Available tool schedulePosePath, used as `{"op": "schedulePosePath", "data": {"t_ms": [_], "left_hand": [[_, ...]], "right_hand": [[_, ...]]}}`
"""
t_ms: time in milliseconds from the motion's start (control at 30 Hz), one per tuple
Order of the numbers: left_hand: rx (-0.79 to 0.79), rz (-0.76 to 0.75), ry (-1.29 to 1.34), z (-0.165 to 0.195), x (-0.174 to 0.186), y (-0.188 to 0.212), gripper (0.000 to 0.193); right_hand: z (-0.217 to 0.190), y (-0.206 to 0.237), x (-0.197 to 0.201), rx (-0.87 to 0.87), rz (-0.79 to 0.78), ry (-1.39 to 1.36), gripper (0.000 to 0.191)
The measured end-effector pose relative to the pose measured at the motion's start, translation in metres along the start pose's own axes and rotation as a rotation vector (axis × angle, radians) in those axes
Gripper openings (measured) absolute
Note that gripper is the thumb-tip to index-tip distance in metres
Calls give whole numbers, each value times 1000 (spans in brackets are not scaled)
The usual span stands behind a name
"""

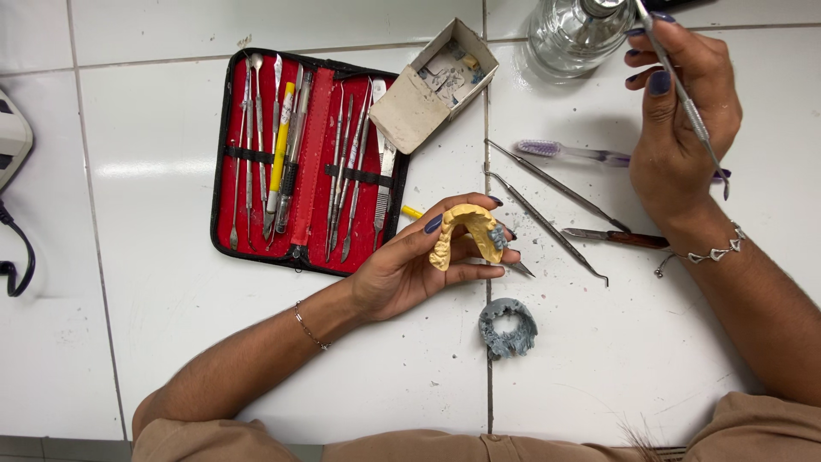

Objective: The person holds a yellow dental cast with a gray wax pattern and uses metal wax carvers to trim and shape the wax around the teeth, occasionally switching between different carving tools. They then use a toothbrush to brush debris off the pattern and continue refining the wax with a carver.

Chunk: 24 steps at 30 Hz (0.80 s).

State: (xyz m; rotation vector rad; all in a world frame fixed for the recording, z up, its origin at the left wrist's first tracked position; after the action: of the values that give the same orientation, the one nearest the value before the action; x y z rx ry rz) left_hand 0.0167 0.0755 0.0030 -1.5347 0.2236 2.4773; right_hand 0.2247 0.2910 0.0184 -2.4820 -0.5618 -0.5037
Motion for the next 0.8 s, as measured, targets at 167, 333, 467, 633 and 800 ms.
{"op": "schedulePosePath", "data": {"t_ms": [167, 333, 467, 633, 800], "left_hand": [[19, 0, 16, -2, 7, 3, 72], [-30, -29, -7, -6, 15, 8, 77], [-37, -30, -39, -6, 20, 10, 80], [-36, -46, -60, -3, 16, 8, 80], [-26, -31, -81, 1, 13, 5, 70]], "right_hand": [[4, 1, 0, -9, -20, -3, 27], [8, 2, 0, 9, -46, -7, 30], [12, 3, 0, 13, -63, 35, 31], [16, 5, 1, 34, -85, 9, 31], [20, 5, 2, -10, -89, 31, 30]]}}
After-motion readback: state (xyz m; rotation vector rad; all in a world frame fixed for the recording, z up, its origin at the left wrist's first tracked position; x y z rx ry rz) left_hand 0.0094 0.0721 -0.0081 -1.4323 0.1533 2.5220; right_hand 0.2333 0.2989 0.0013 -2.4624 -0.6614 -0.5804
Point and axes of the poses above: each hand's wrist, its own y-axis away from the middle knuckle, its own x-axis out of the back of the hand, z = x × y, the point moved 3 cm from there along -y, towards the middle knuckle, and after that the axes turned 12 degrees about -x, right-handed, at the moved point
